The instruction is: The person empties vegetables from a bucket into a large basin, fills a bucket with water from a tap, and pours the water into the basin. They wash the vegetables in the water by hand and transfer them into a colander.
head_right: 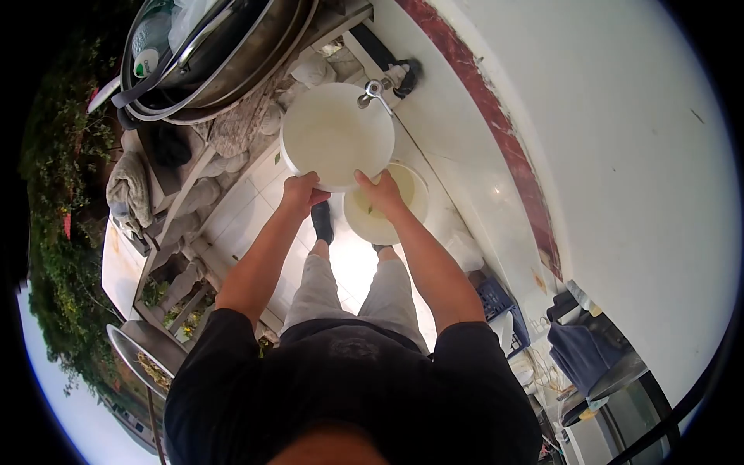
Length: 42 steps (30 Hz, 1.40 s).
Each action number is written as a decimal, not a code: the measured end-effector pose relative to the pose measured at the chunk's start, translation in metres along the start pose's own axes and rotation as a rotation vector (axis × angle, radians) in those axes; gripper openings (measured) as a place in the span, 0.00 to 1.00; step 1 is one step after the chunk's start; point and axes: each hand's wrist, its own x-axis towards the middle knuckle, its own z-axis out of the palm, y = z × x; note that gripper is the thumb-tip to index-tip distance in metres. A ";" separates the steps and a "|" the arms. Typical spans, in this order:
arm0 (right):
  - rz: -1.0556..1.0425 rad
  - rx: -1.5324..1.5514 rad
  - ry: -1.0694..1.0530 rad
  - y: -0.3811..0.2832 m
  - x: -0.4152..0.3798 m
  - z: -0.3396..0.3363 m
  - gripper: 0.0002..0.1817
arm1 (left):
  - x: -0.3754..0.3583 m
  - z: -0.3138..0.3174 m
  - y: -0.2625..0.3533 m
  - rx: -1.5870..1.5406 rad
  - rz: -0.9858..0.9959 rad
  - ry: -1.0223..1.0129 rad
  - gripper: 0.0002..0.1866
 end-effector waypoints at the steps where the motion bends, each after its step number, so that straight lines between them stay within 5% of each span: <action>1: 0.025 0.129 0.016 -0.007 -0.002 0.012 0.36 | -0.008 0.004 0.003 -0.009 -0.001 0.006 0.20; 3: 0.111 0.347 0.030 -0.026 -0.005 0.020 0.22 | -0.020 0.006 0.007 -0.023 -0.005 0.019 0.21; 6: 0.071 0.426 0.071 -0.040 -0.003 0.024 0.14 | -0.019 -0.006 0.008 -0.073 -0.011 -0.042 0.23; 9: 0.167 0.272 0.137 -0.055 -0.006 0.012 0.19 | -0.016 -0.028 0.014 0.055 -0.125 -0.255 0.33; 13: 0.141 0.121 0.091 -0.087 -0.029 -0.038 0.19 | -0.017 -0.047 0.041 0.301 -0.152 -0.104 0.47; 19: -0.017 0.068 0.104 -0.062 -0.011 -0.069 0.22 | 0.040 -0.056 0.064 0.332 0.033 -0.278 0.34; 23: -0.025 0.060 -0.031 -0.063 0.030 -0.086 0.27 | 0.069 -0.046 0.072 0.447 -0.018 -0.376 0.25; 25: -0.124 0.238 0.039 -0.043 0.069 -0.078 0.28 | 0.075 -0.046 0.068 0.468 0.044 -0.416 0.23; 30: -0.049 0.285 0.309 -0.066 0.072 -0.066 0.27 | 0.060 -0.019 0.030 0.312 0.232 0.067 0.17; 36: -0.210 0.444 0.177 -0.097 0.017 -0.062 0.24 | 0.063 0.013 0.009 -0.109 0.235 0.147 0.16; 42: -0.523 -0.185 0.362 -0.128 0.003 -0.056 0.26 | 0.082 0.019 0.007 -0.255 0.257 0.174 0.16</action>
